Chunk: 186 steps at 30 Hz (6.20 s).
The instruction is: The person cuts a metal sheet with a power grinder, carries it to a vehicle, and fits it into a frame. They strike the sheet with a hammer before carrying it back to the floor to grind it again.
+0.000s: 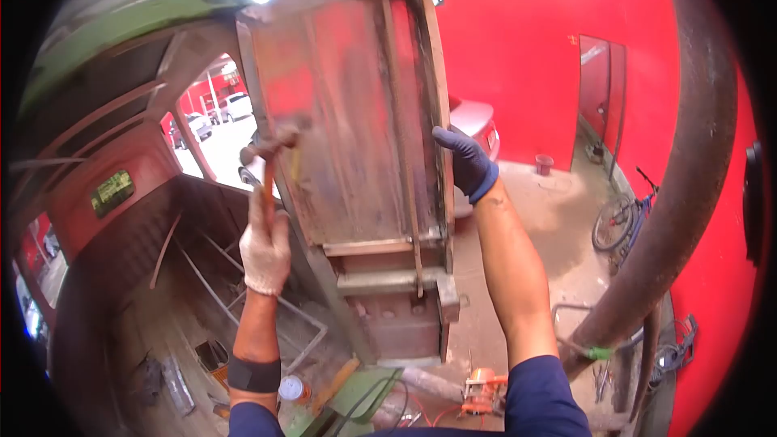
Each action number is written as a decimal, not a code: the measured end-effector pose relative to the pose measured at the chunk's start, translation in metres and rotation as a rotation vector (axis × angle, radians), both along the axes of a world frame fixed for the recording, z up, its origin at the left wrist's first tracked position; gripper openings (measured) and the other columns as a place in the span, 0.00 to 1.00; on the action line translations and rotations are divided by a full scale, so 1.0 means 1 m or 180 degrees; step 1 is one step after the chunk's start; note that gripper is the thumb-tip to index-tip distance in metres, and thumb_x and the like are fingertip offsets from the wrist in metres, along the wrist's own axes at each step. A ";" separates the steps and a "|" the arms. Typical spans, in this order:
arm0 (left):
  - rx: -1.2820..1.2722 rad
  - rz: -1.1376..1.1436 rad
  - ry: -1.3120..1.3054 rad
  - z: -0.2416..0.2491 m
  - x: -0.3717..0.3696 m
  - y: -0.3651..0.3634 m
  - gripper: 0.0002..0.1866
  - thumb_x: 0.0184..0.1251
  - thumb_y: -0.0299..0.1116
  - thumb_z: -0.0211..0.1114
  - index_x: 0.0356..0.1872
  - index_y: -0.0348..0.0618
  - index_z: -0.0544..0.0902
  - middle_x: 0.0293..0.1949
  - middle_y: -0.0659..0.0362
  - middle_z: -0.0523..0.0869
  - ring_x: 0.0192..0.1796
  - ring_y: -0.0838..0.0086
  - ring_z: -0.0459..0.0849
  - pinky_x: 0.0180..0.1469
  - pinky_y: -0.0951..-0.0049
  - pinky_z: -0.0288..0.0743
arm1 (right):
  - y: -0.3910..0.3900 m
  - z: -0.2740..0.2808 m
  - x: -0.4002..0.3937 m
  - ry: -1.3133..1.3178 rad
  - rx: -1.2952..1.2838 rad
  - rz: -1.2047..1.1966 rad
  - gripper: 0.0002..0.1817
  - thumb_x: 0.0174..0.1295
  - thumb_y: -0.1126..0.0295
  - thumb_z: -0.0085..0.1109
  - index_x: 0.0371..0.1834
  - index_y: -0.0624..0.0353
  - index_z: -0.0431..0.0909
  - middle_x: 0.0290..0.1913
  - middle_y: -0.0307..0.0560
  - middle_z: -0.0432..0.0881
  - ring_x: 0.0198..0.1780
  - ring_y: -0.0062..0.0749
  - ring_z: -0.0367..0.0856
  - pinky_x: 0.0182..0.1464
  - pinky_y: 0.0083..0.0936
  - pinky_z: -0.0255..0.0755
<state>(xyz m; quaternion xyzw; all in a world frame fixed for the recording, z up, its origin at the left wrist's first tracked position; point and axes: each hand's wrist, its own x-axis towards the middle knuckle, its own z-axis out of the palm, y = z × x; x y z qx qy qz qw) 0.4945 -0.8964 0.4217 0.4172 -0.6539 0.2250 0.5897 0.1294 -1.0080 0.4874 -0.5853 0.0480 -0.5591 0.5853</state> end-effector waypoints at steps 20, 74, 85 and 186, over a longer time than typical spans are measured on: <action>0.0829 0.0762 -0.0567 0.033 -0.028 0.021 0.37 0.72 0.28 0.64 0.81 0.60 0.63 0.44 0.47 0.87 0.42 0.46 0.88 0.44 0.52 0.82 | 0.020 0.143 0.028 0.0714 -0.0063 -0.1221 0.37 0.66 0.49 0.69 0.67 0.71 0.77 0.61 0.53 0.82 0.60 0.36 0.80 0.65 0.32 0.69; -0.0058 -0.1400 0.0378 0.131 -0.035 -0.026 0.36 0.75 0.29 0.59 0.82 0.59 0.61 0.54 0.37 0.87 0.45 0.51 0.90 0.47 0.58 0.83 | 0.031 0.142 0.022 0.0520 0.0581 -0.1266 0.20 0.69 0.53 0.64 0.56 0.53 0.85 0.43 0.37 0.86 0.40 0.28 0.84 0.41 0.28 0.79; 0.0999 -0.2668 0.2208 0.094 0.008 0.018 0.37 0.83 0.32 0.54 0.86 0.60 0.47 0.26 0.64 0.73 0.18 0.84 0.69 0.18 0.78 0.70 | 0.022 0.049 0.003 0.0634 -0.0566 -0.0987 0.20 0.73 0.69 0.58 0.65 0.64 0.80 0.54 0.43 0.86 0.54 0.28 0.85 0.58 0.26 0.79; 0.0731 0.0127 0.0967 0.088 0.197 0.060 0.08 0.70 0.35 0.65 0.40 0.40 0.82 0.28 0.57 0.83 0.28 0.73 0.81 0.33 0.70 0.74 | 0.004 -0.105 -0.010 0.1565 0.0043 -0.3052 0.27 0.70 0.57 0.67 0.65 0.66 0.81 0.57 0.42 0.85 0.59 0.27 0.82 0.62 0.27 0.74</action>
